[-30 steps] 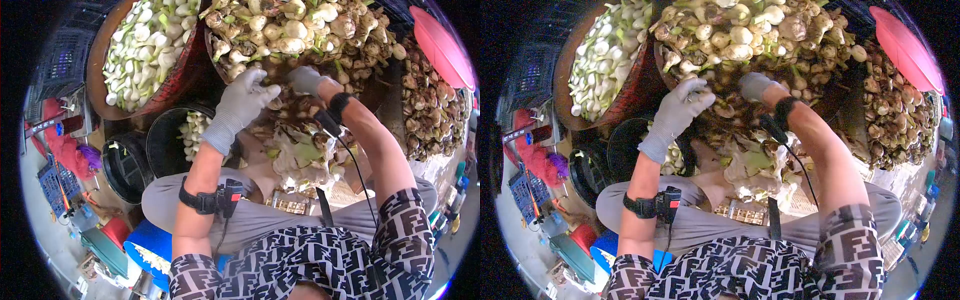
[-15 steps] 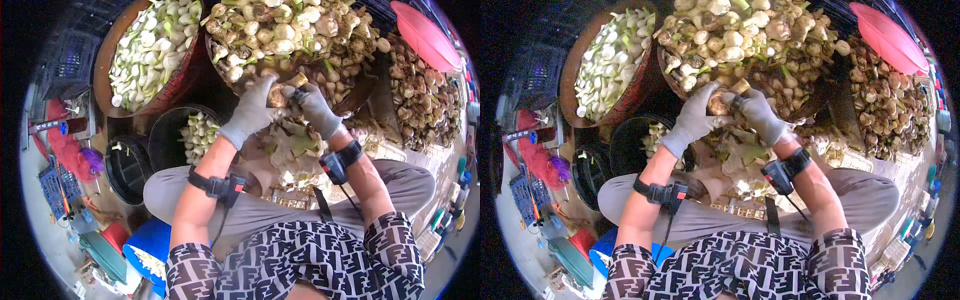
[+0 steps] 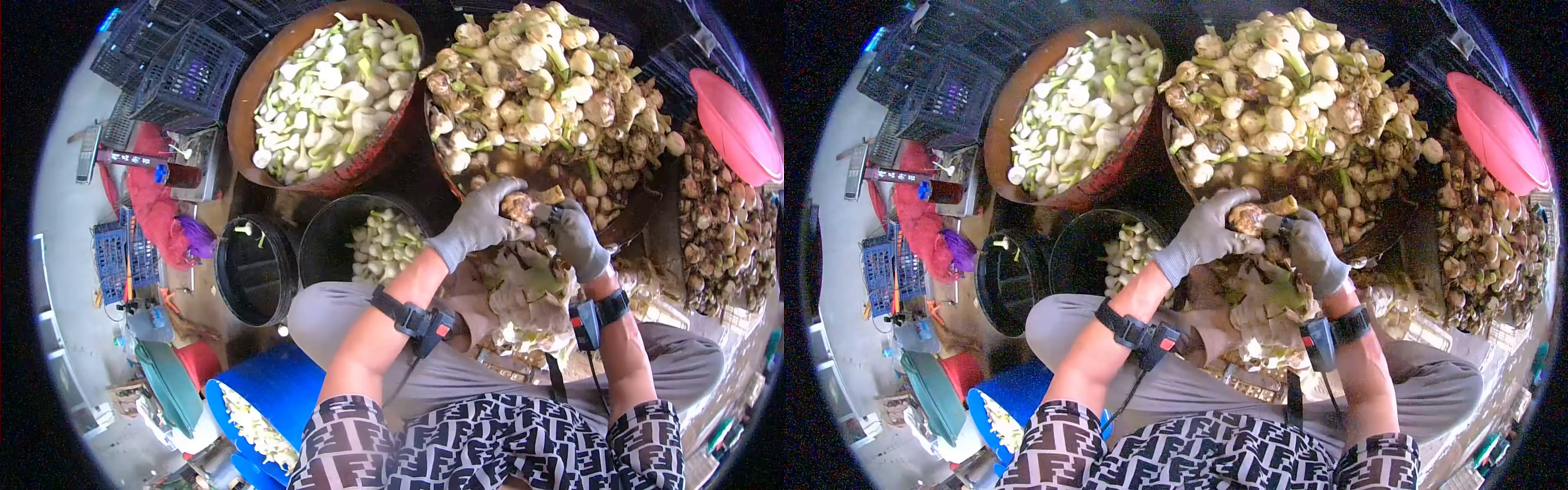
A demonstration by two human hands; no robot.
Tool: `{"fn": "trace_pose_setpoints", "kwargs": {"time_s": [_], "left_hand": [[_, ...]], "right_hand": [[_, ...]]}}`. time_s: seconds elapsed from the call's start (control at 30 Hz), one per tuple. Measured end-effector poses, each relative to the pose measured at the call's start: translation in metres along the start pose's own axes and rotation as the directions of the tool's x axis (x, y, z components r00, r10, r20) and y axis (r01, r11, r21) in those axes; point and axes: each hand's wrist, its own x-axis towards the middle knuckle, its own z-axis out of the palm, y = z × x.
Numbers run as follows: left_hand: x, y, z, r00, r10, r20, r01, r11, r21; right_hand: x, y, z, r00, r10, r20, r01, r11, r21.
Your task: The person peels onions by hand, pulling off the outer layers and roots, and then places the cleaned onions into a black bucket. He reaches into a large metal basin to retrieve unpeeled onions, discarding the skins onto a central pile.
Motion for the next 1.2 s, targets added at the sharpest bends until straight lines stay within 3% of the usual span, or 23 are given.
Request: {"fn": "trace_pose_setpoints", "kwargs": {"time_s": [0.1, 0.17, 0.27, 0.33, 0.37, 0.43, 0.5, 0.53, 0.57, 0.6, 0.63, 0.67, 0.7, 0.73, 0.77, 0.8, 0.83, 0.87, 0.9, 1.0, 1.1, 1.13, 1.2], "left_hand": [[0.000, 0.005, -0.002, 0.989, -0.115, 0.095, 0.129, 0.979, -0.156], [0.001, 0.023, -0.012, 0.958, -0.210, 0.195, 0.258, 0.929, -0.266], [0.001, -0.010, 0.000, 0.990, -0.040, 0.132, 0.088, 0.921, -0.380], [-0.001, -0.016, -0.001, 0.934, -0.303, 0.189, 0.347, 0.646, -0.680], [-0.002, -0.015, -0.002, 0.876, -0.413, 0.251, 0.433, 0.441, -0.786], [-0.003, -0.008, -0.001, 0.885, -0.388, 0.257, 0.408, 0.379, -0.831], [-0.001, 0.003, -0.003, 0.897, -0.358, 0.259, 0.378, 0.318, -0.869], [-0.002, 0.002, -0.009, 0.920, -0.276, 0.277, 0.365, 0.352, -0.862], [0.006, 0.001, -0.002, 0.974, -0.212, 0.077, 0.177, 0.511, -0.841], [0.006, 0.001, 0.001, 0.980, -0.199, -0.012, 0.153, 0.790, -0.594], [0.005, 0.006, 0.001, 0.985, -0.150, -0.086, 0.123, 0.956, -0.265], [0.004, 0.003, 0.006, 0.956, -0.263, -0.130, 0.237, 0.953, -0.189], [0.002, 0.000, 0.015, 0.931, -0.220, -0.290, 0.120, 0.938, -0.325], [0.000, 0.009, 0.002, 0.898, -0.422, -0.124, 0.319, 0.819, -0.478], [0.002, 0.017, -0.013, 0.812, -0.579, 0.071, 0.508, 0.642, -0.574], [0.006, -0.012, 0.002, 0.796, -0.605, 0.030, 0.383, 0.465, -0.798], [0.006, -0.023, -0.002, 0.861, -0.465, 0.203, 0.372, 0.306, -0.876], [0.004, -0.013, -0.008, 0.839, -0.520, 0.160, 0.412, 0.414, -0.812], [0.003, -0.002, -0.013, 0.819, -0.564, 0.107, 0.448, 0.512, -0.733], [0.014, -0.035, -0.001, 0.884, -0.348, -0.313, 0.091, 0.783, -0.616], [0.010, 0.028, -0.027, 0.869, -0.480, -0.120, 0.459, 0.873, -0.165], [0.006, 0.024, -0.012, 0.926, -0.290, -0.242, 0.227, 0.940, -0.255], [0.004, 0.012, -0.010, 0.911, -0.369, -0.187, 0.243, 0.843, -0.481]], "right_hand": [[-0.001, -0.003, -0.006, 0.992, 0.105, 0.075, -0.109, 0.993, 0.050], [-0.001, 0.000, -0.006, 0.991, -0.082, 0.108, 0.102, 0.975, -0.197], [0.001, 0.001, -0.006, 0.999, 0.035, 0.025, -0.032, 0.992, -0.123], [0.005, 0.011, -0.014, 0.996, 0.081, -0.023, -0.084, 0.971, -0.225], [0.006, 0.013, -0.015, 1.000, -0.024, -0.019, 0.015, 0.929, -0.370], [0.006, 0.014, -0.014, 0.975, -0.220, 0.037, 0.195, 0.757, -0.624], [0.007, 0.010, -0.005, 0.941, -0.336, 0.038, 0.285, 0.728, -0.624], [0.008, 0.007, -0.001, 0.907, -0.409, 0.099, 0.380, 0.696, -0.609], [0.009, 0.006, 0.000, 0.865, -0.478, 0.155, 0.469, 0.658, -0.589], [0.010, 0.005, -0.003, 0.861, -0.477, 0.179, 0.469, 0.605, -0.644], [0.009, 0.010, -0.003, 0.915, -0.400, 0.054, 0.359, 0.748, -0.557], [0.005, 0.006, 0.002, 0.961, -0.275, -0.017, 0.239, 0.863, -0.444], [0.001, 0.003, 0.005, 0.988, -0.138, -0.071, 0.109, 0.944, -0.312], [0.001, 0.008, 0.002, 0.987, -0.125, -0.102, 0.097, 0.965, -0.244], [-0.005, 0.010, -0.003, 0.960, -0.279, -0.005, 0.249, 0.866, -0.433], [-0.011, 0.012, -0.009, 0.907, -0.402, 0.125, 0.395, 0.708, -0.586], [-0.016, 0.013, -0.013, 0.830, -0.484, 0.278, 0.523, 0.500, -0.690], [-0.022, 0.003, 0.000, 0.916, -0.368, 0.161, 0.373, 0.631, -0.680], [-0.023, 0.005, 0.001, 0.910, -0.391, 0.140, 0.377, 0.635, -0.675], [-0.015, 0.015, -0.006, 0.859, -0.498, 0.117, 0.440, 0.602, -0.666], [-0.015, 0.013, -0.002, 0.883, -0.453, 0.123, 0.454, 0.757, -0.470], [-0.015, 0.016, -0.002, 0.883, -0.451, 0.129, 0.456, 0.761, -0.462], [-0.012, 0.024, -0.010, 0.844, -0.507, 0.176, 0.515, 0.671, -0.534]]}}
